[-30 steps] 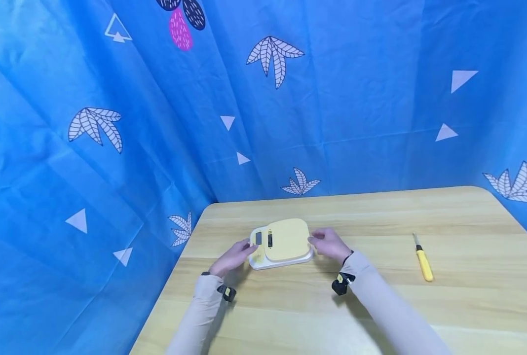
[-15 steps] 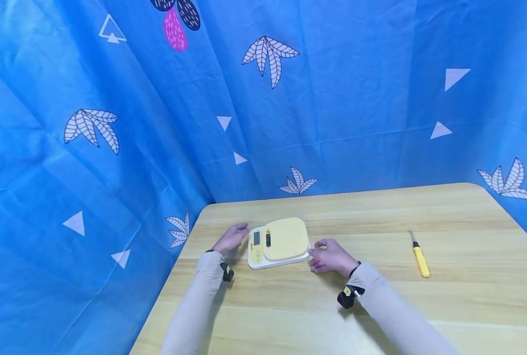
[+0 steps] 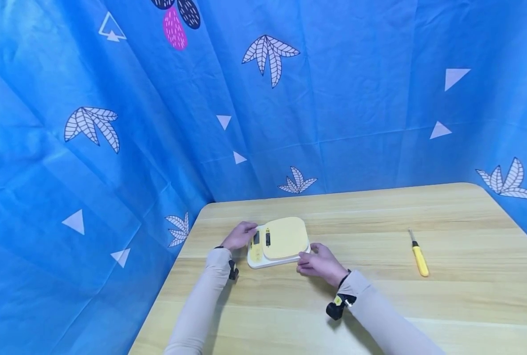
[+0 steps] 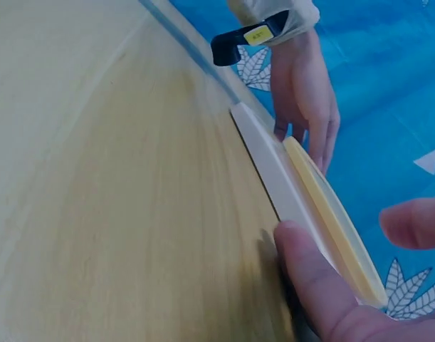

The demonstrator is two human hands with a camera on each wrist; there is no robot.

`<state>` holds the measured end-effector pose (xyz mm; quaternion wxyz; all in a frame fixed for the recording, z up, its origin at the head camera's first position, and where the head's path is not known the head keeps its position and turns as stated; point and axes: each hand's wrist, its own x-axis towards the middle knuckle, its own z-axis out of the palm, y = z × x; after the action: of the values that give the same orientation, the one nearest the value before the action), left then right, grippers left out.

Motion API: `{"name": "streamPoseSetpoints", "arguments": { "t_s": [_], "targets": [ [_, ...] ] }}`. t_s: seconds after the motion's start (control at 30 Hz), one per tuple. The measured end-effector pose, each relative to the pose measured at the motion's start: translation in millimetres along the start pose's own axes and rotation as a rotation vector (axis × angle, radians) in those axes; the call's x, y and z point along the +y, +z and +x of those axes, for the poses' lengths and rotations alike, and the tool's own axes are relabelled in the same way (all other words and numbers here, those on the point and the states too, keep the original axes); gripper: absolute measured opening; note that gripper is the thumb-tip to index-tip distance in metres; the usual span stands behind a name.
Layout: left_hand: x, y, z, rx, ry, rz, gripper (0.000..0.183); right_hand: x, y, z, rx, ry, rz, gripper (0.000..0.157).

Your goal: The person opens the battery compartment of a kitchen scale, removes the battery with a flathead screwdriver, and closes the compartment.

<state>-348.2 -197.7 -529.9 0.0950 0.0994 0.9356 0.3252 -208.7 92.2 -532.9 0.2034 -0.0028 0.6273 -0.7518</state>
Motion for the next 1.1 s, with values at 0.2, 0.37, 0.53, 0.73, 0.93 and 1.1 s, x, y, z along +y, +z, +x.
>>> {"name": "streamPoseSetpoints", "arguments": {
  "t_s": [0.2,0.37,0.53,0.73,0.93,1.1],
  "targets": [
    [0.4,1.6,-3.7,0.009,-0.002,0.013,0.037,2,0.8,3,0.05,-0.005,-0.017,0.073],
    [-1.2,1.3,-9.4,0.03,0.006,0.037,0.034,2,-2.9,8,0.049,-0.008,-0.037,0.07],
    [-2.4,1.2,-15.2,0.033,0.026,0.042,0.031,1,-12.0,10,0.052,-0.015,-0.065,0.066],
    [-0.1,2.8,-26.2,0.023,0.059,0.026,0.025,0,-25.4,13,0.076,-0.008,-0.116,0.064],
    [8.0,7.8,-36.1,-0.014,0.071,0.007,0.025,-5,-42.7,13,0.106,-0.01,-0.2,0.063],
    [17.1,12.8,-46.7,-0.053,0.107,0.022,0.026,-9,-55.9,14,0.125,-0.024,-0.291,0.059]
  ]
}}
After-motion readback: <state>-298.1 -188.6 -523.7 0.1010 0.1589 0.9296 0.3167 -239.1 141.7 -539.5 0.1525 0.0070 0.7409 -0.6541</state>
